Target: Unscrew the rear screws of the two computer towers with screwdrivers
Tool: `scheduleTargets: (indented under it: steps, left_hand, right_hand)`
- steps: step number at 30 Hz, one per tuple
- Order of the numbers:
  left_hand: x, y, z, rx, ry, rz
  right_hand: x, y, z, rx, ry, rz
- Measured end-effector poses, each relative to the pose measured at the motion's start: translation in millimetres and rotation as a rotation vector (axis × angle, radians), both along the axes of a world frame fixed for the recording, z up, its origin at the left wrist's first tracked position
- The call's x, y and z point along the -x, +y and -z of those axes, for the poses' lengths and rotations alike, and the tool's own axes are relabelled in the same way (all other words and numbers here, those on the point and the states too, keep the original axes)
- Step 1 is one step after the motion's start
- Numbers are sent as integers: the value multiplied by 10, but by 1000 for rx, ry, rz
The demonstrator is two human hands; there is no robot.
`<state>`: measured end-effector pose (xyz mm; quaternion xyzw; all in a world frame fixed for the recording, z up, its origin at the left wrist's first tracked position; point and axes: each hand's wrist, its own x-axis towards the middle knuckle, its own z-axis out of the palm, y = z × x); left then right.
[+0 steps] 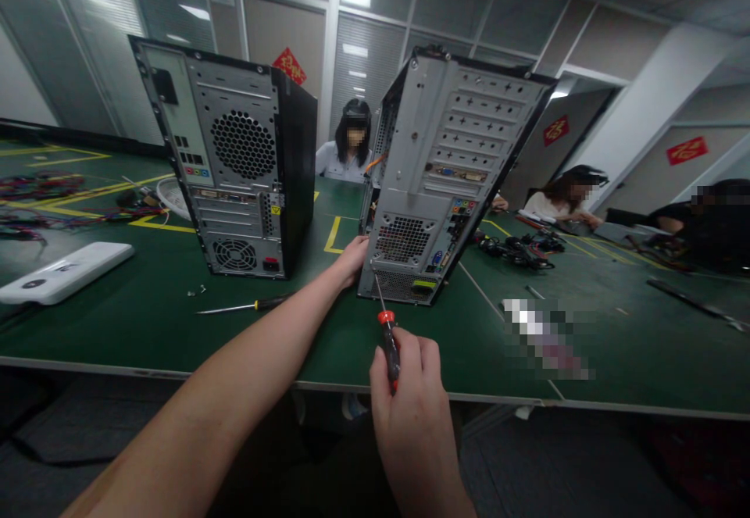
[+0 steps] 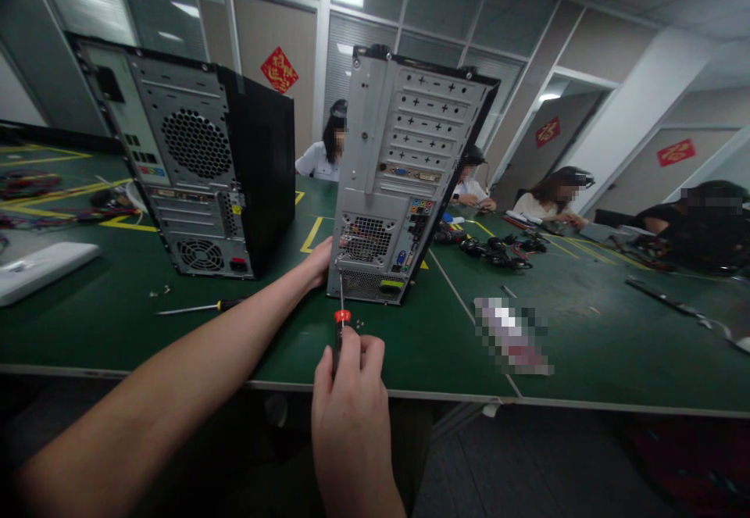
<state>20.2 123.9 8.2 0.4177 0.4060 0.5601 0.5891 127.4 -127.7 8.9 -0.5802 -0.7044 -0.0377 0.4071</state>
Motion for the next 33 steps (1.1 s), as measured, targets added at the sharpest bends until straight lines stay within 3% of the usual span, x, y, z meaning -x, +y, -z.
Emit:
scheduleTargets:
  steps: [17,33]
  left_hand:
    - [-9,-2,2,-7,-19,6]
    - [-3,-27,-17,9,-26,12]
  right_hand:
    - [-21,8,0,-58,11,-9]
    - [-19,10,9,-10,-12,1]
